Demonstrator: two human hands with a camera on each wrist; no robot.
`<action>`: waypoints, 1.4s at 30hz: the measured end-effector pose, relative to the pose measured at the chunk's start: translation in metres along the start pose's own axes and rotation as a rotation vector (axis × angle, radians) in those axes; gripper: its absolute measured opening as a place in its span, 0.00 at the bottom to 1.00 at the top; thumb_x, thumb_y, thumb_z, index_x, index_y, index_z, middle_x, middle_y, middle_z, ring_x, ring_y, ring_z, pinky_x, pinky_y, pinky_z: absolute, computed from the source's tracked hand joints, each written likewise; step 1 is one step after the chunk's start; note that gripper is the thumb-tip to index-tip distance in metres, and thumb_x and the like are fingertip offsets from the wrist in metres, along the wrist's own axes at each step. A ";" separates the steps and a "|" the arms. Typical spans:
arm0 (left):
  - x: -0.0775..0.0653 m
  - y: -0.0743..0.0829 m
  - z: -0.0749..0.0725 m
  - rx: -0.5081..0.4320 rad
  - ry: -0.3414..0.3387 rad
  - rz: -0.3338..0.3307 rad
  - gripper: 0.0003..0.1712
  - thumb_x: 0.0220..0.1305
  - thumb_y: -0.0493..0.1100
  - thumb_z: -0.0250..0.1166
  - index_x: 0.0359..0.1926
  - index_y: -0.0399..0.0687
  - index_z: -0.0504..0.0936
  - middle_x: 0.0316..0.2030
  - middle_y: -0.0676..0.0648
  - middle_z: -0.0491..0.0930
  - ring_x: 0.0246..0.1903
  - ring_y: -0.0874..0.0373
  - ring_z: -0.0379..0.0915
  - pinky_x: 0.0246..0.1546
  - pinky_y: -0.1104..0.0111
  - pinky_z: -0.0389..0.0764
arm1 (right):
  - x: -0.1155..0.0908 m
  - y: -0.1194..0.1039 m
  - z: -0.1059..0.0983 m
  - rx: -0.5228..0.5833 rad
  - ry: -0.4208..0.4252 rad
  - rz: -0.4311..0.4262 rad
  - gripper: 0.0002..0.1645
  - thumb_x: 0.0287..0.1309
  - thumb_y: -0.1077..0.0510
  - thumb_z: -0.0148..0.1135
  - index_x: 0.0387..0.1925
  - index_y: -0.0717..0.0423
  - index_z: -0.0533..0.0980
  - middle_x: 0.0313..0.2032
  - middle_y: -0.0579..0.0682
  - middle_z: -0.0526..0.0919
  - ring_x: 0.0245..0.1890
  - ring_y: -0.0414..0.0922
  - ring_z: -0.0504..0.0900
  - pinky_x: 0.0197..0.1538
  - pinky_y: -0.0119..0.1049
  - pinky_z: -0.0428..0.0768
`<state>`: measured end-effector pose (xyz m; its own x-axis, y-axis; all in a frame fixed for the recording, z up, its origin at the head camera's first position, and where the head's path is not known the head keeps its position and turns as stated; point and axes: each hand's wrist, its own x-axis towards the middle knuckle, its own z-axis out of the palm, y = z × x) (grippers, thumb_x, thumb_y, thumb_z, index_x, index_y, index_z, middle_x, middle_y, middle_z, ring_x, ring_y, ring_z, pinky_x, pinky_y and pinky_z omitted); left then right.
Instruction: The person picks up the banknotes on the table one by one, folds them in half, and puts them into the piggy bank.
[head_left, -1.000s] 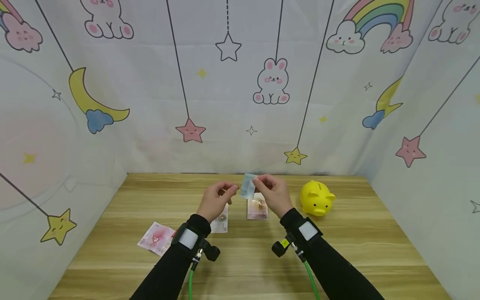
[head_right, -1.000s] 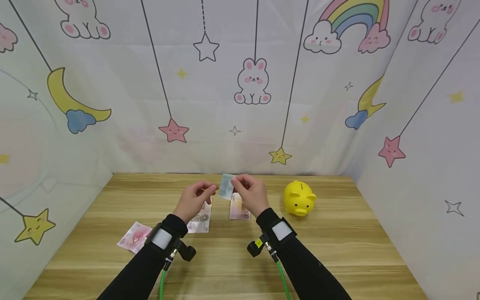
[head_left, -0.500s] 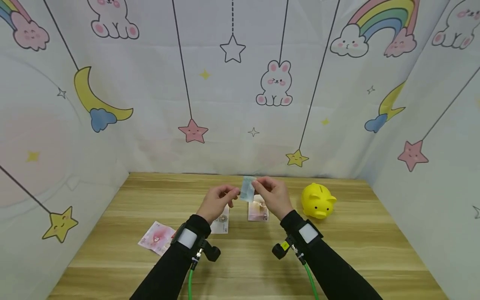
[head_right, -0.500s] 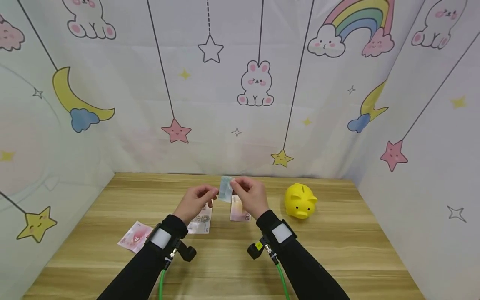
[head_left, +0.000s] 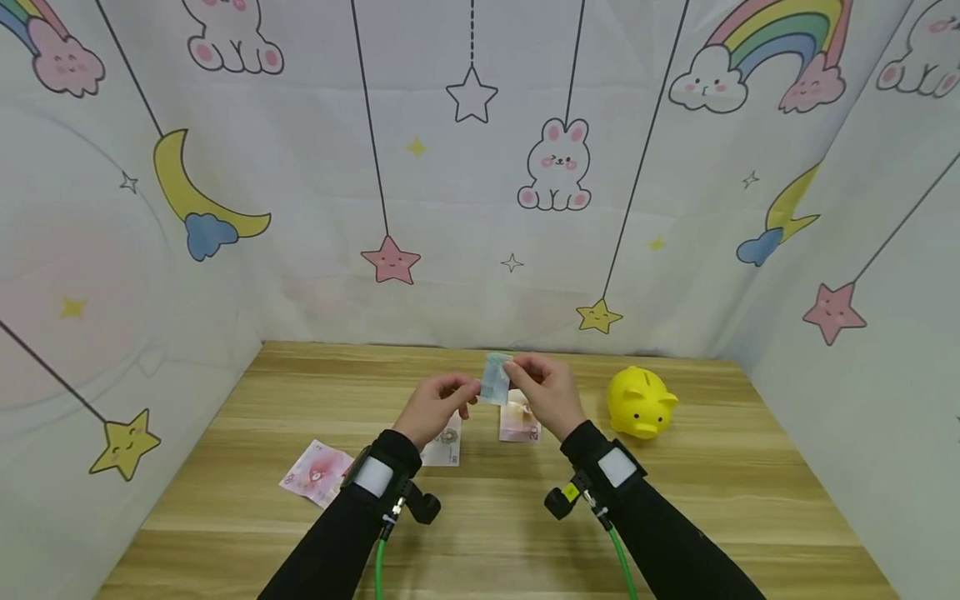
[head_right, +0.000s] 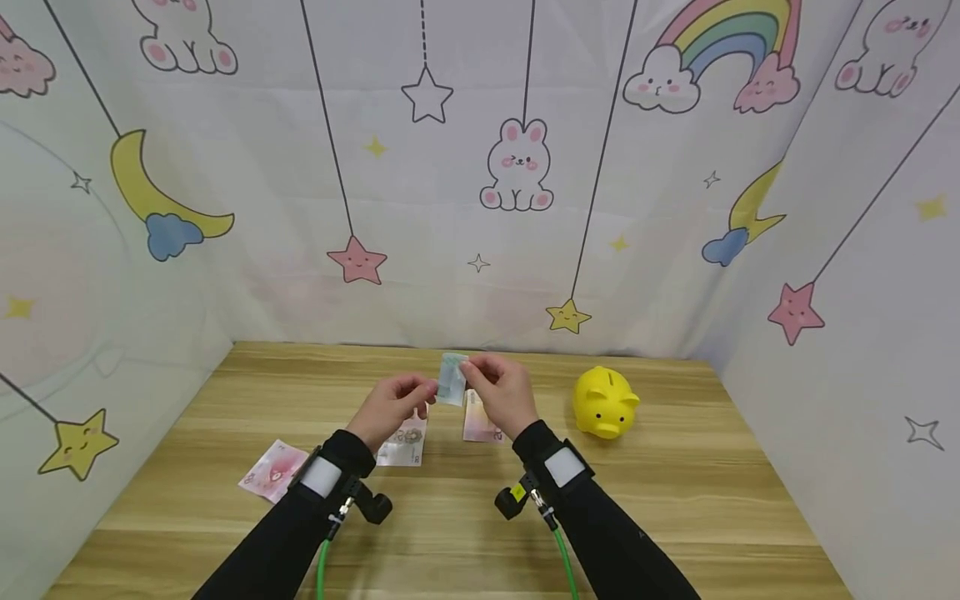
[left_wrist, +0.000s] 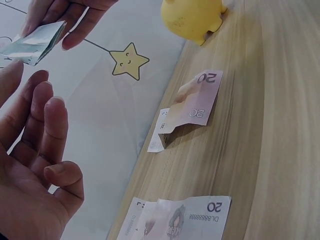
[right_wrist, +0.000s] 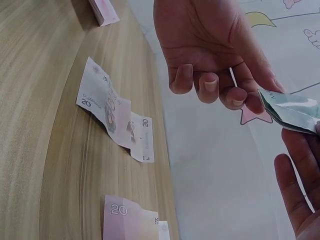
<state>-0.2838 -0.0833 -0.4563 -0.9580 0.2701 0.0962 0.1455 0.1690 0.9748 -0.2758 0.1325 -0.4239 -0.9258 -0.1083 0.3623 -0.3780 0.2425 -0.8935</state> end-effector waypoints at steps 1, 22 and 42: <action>0.000 0.000 0.000 0.000 0.000 -0.001 0.15 0.80 0.49 0.64 0.47 0.41 0.88 0.38 0.48 0.82 0.32 0.55 0.77 0.40 0.63 0.75 | 0.000 0.000 0.000 0.002 0.001 0.001 0.09 0.74 0.62 0.66 0.42 0.67 0.86 0.37 0.62 0.89 0.36 0.56 0.90 0.42 0.28 0.86; -0.002 0.007 0.004 -0.007 -0.007 0.006 0.15 0.78 0.50 0.66 0.45 0.41 0.88 0.37 0.45 0.83 0.32 0.54 0.77 0.37 0.63 0.73 | 0.002 0.003 0.002 -0.041 0.055 -0.003 0.11 0.74 0.59 0.67 0.42 0.64 0.87 0.36 0.59 0.90 0.36 0.52 0.89 0.41 0.32 0.85; -0.001 0.010 0.011 -0.006 -0.003 0.051 0.14 0.77 0.49 0.68 0.42 0.41 0.89 0.35 0.48 0.82 0.31 0.54 0.77 0.40 0.62 0.76 | 0.001 0.001 0.003 -0.022 0.084 -0.003 0.11 0.74 0.59 0.68 0.42 0.65 0.87 0.36 0.60 0.90 0.36 0.55 0.89 0.38 0.28 0.82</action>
<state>-0.2789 -0.0714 -0.4485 -0.9488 0.2806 0.1450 0.1924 0.1493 0.9699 -0.2772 0.1299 -0.4257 -0.9219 -0.0282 0.3863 -0.3796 0.2638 -0.8867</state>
